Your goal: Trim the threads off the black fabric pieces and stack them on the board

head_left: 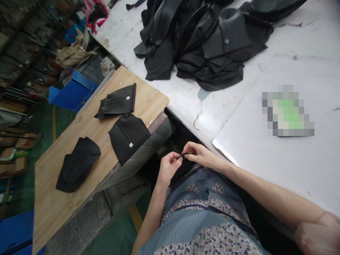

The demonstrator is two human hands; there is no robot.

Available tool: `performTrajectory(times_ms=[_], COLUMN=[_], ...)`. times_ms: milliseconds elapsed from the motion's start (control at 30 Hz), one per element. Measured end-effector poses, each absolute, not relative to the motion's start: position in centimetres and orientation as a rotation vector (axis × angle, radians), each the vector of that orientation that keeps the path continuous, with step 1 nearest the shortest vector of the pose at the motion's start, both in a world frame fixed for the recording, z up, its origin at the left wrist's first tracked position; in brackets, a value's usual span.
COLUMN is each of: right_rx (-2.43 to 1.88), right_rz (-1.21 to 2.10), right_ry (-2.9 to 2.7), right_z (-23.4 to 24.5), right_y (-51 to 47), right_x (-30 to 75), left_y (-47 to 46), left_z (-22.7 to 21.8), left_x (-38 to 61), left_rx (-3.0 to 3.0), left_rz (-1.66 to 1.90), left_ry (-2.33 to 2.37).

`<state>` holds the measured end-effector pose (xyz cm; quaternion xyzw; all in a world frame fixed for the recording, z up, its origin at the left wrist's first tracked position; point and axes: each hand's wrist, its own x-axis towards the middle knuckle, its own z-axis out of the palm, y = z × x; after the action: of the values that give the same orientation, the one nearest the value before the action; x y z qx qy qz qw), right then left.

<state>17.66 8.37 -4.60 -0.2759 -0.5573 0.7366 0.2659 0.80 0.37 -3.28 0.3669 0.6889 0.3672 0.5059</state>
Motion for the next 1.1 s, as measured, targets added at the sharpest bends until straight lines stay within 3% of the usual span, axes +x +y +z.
performTrajectory(times_ms=[500,1100], right_rx=[-0.848,-0.765], right_rz=[1.918,2.104], right_ry=[-1.5,-1.354], right_z=[-5.4,-4.3], right_y=[8.0,8.0], right_x=[17.3,17.4], left_y=[0.5,0.5], left_z=[-3.1,-3.0], left_x=[1.6,1.4], left_rx=[0.936,0.957], left_rz=[0.824,0.817], left_ry=[1.69,1.654])
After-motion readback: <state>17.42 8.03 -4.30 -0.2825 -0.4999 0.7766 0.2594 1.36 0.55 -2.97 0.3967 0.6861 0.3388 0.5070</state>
